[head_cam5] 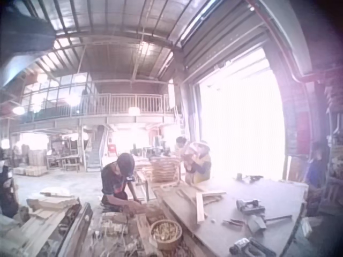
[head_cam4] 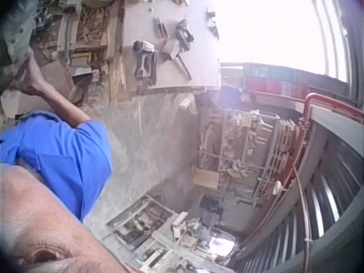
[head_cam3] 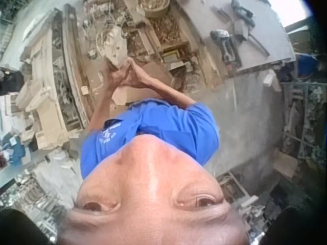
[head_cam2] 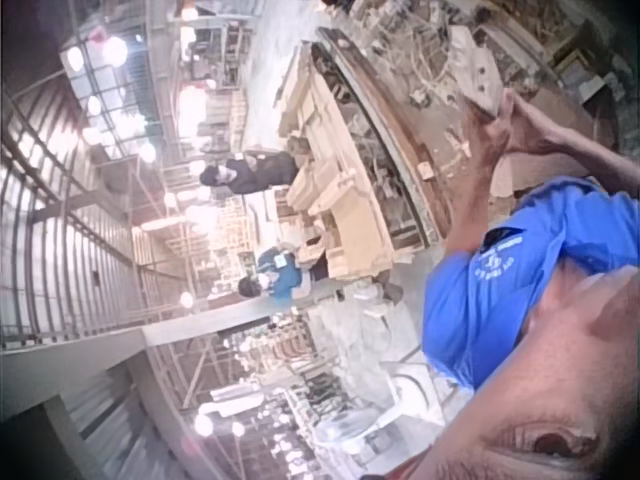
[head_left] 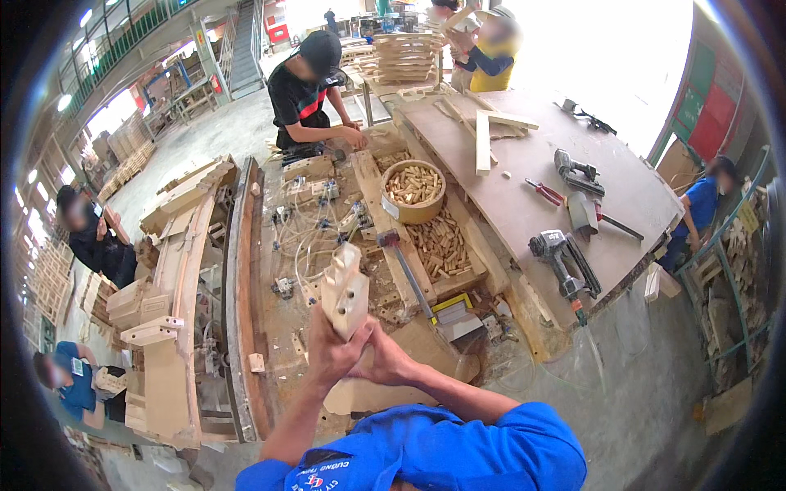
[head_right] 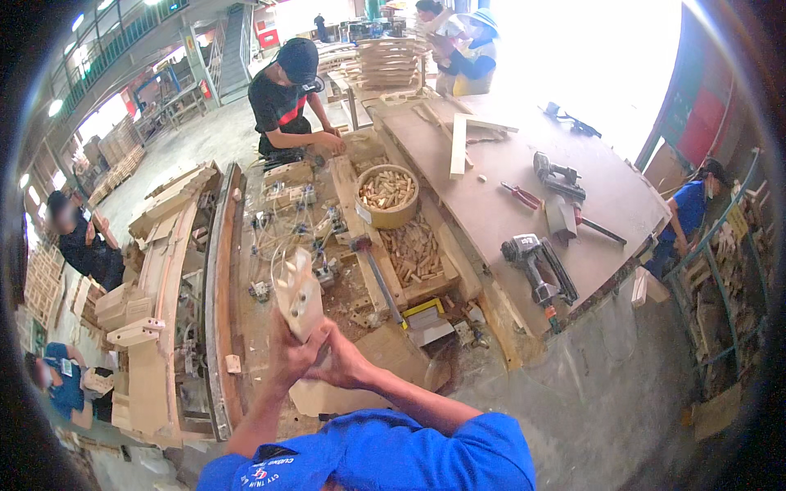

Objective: The person assembles wooden furniture components at a workbench. They insert wooden dowels into pre-drilled holes, align the pieces, and use a hammer to tap them together. They also use a pneumatic nail gun to secure the joints. The person repeats this process for multiple components.

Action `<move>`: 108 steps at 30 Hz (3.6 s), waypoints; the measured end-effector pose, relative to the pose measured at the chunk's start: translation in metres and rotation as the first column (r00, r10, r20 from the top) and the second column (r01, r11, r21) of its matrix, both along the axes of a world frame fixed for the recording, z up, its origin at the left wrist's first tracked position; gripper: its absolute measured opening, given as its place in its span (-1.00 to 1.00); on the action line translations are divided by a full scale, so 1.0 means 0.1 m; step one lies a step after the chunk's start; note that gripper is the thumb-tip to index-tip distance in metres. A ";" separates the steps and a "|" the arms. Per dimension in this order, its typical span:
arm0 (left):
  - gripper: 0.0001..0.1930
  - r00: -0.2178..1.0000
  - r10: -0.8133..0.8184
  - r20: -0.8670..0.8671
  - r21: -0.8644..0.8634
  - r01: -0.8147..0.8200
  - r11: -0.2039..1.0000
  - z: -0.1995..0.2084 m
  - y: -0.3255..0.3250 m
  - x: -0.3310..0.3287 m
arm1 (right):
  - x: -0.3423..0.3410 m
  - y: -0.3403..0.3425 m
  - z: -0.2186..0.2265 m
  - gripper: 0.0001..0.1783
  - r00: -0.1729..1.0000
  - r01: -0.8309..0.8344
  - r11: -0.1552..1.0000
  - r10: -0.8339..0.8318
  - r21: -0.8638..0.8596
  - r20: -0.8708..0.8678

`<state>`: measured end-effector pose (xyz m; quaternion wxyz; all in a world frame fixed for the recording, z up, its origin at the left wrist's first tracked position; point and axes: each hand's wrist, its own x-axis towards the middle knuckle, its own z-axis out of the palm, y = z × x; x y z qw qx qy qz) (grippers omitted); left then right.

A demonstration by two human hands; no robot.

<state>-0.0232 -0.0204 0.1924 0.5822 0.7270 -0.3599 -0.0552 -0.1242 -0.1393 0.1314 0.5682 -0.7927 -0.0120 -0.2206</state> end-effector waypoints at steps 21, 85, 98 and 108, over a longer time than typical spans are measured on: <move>-0.20 0.997 -0.071 -0.038 -0.106 0.066 0.992 0.63 0.17 0.44 | 0.11 -0.86 1.34 -0.12 0.992 0.122 0.961 -0.126 -0.247 0.002; -0.27 0.878 -0.342 0.336 0.588 0.088 0.804 -0.57 0.96 0.93 | 0.37 -1.49 -0.83 -0.29 0.621 0.104 0.687 -0.610 -0.719 -0.493; -0.32 0.770 -0.462 0.440 0.688 0.042 0.725 -1.32 0.77 1.49 | 0.72 -1.72 -1.01 -0.48 0.681 0.287 0.633 -0.663 -0.719 -0.312; -0.34 0.744 -0.475 0.469 0.693 0.023 0.720 -1.72 0.68 1.69 | 0.69 -1.72 -1.11 -0.53 0.646 0.320 0.590 -0.708 -0.741 -0.285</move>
